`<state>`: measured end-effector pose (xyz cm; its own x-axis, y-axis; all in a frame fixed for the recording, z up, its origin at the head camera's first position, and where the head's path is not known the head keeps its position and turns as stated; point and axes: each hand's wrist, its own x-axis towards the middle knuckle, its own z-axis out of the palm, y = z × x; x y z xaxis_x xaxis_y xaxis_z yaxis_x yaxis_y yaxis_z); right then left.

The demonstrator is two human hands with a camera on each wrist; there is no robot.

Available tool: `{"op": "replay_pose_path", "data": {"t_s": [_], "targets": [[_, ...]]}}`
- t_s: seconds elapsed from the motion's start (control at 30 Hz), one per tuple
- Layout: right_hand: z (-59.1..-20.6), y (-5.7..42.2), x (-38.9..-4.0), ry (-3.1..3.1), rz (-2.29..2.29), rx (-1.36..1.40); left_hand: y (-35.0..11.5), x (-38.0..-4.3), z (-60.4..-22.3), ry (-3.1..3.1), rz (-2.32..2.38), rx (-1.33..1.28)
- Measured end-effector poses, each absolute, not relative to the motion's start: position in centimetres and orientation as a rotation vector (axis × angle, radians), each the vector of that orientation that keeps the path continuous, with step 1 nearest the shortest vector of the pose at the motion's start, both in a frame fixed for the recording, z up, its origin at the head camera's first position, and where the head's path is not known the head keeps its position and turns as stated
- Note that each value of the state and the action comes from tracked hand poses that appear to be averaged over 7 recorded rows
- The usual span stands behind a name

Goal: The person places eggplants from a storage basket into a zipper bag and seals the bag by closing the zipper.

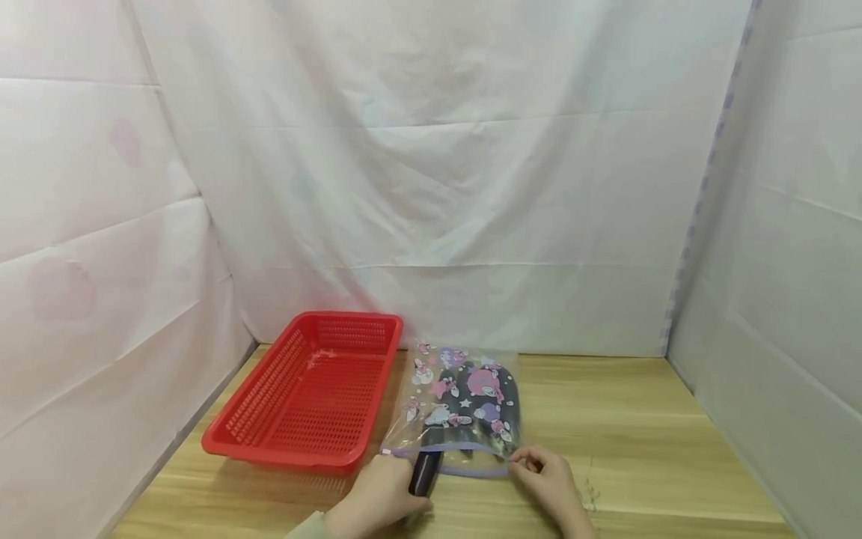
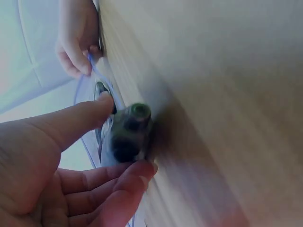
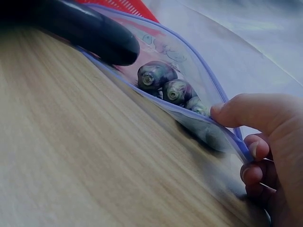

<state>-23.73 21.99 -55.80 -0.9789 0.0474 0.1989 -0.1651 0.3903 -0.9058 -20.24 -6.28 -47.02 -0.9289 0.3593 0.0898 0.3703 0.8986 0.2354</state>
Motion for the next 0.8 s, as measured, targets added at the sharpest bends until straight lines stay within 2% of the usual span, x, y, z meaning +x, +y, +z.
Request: {"op": "replay_pose_path", "data": {"t_s": [0.23,0.5,0.73,0.8], "targets": [[-55.7,22.2,-23.8,-2.453,1.649,0.114,-6.1,-19.7,-47.2,-3.009,-0.390,-0.583],[-55.6,22.0,-23.8,-2.449,1.651,0.124,-5.9,-21.0,-48.4,-2.882,-0.333,-0.550],[-53.4,20.9,-22.8,-2.458,1.592,0.059,-5.3,-22.4,-48.7,-2.737,-0.096,-0.556],[-54.0,21.2,-23.1,-2.458,1.595,0.065,-5.2,-22.7,-48.8,-2.712,-0.069,-0.565]]}}
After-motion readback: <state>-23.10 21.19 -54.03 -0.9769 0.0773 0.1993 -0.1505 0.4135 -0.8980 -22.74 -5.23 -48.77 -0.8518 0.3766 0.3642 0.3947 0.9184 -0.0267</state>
